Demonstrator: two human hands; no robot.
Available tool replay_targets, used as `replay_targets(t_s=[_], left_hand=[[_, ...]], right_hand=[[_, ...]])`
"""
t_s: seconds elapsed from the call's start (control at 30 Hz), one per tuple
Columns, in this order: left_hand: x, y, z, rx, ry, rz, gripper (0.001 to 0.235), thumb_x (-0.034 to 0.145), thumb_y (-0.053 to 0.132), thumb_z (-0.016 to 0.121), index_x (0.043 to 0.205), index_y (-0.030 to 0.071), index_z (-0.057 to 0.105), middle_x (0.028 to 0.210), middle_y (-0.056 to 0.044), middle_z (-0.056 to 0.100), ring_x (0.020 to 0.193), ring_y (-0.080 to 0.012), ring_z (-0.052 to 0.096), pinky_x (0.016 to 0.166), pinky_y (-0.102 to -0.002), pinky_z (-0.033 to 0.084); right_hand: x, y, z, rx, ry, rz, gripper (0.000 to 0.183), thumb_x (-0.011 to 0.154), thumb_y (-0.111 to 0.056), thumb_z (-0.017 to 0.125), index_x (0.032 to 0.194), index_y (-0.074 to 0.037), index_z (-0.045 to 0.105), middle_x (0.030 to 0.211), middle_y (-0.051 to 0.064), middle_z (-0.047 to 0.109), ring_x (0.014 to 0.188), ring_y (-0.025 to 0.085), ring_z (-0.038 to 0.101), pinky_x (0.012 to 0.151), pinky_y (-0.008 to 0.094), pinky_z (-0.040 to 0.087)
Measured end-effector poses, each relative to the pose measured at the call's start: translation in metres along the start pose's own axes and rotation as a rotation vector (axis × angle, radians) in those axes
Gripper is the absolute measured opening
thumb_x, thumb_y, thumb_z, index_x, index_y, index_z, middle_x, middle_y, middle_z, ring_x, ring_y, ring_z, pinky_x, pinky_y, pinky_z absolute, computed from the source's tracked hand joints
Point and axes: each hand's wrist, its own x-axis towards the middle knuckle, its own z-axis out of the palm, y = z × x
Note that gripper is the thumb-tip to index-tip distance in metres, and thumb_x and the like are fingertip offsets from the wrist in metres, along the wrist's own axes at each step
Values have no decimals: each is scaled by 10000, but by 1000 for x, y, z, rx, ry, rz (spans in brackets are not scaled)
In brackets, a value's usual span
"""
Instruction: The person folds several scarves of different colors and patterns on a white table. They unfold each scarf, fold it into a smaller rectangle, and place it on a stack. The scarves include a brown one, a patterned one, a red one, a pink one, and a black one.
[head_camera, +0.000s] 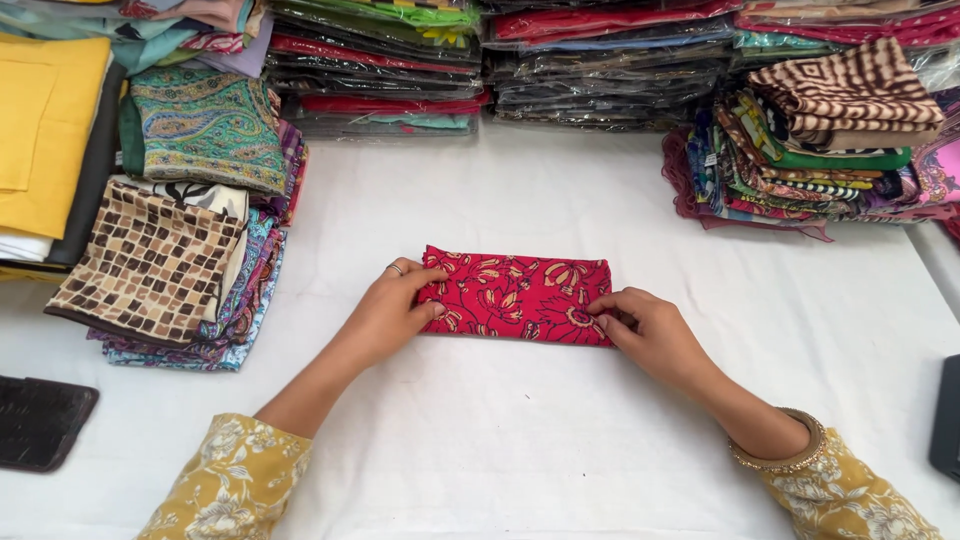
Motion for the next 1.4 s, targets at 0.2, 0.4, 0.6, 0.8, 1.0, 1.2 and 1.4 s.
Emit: replay_targets(t_s=[0.2,0.4,0.6,0.8,1.0,1.2,1.4], left_hand=[[-19,33,16,383,122,7,455,891,101,671,1340,73,606,1493,-211,422,1250,-373,476,1032,-480,432],[-12,25,39,861,246,445,565,973,191,577,1533,182,506,1696,-77,309,1592,-246,232,1300,-471,201],[-6,24,35,547,-20,304,769,965,623,484,1580,182,353,1628,-199,256,1518,-367,182,1225,-521,128],[-2,25,23,585,-117,247,893,894,718,501,1569,167,306,1616,-226,223,1510,-359,141,1198,-497,105],[-6,16,33,685,-70,342,685,995,575,530,1534,180,380,1633,-169,307,1558,-336,251,1278,-478,134],[-17,57,33,484,-214,676,553,972,199,589,1502,354,601,1666,-270,250,1471,-384,321,1139,-533,284],[4,70,41,621,-189,352,161,943,69,570,1089,57,640,1696,-245,296,1034,-332,679,1059,-492,478]], right_hand=[[2,6,3,-61,23,39,208,924,-126,666,1101,-74,763,977,87,720,750,191,659,705,319,548],[0,-13,7,-479,275,-545,351,945,-306,657,1266,-166,680,1447,73,583,1333,300,527,1099,469,413],[17,2,12,-584,-187,-297,719,1001,-567,397,1620,-245,225,1698,78,171,1567,269,100,1227,509,81],[21,25,-8,-565,-210,-400,874,947,-619,512,1603,-147,179,1660,144,161,1580,329,101,1177,564,58],[-1,-3,-22,-578,-139,-644,585,862,-445,710,1366,-174,589,1502,91,494,1464,342,311,1168,573,164],[11,29,-7,-412,123,-800,167,952,-189,683,1072,-78,645,1144,55,709,1158,246,657,1134,509,382],[-1,24,-15,-235,447,-696,122,957,-135,674,1043,-62,628,1165,88,699,1051,309,658,954,422,517]])
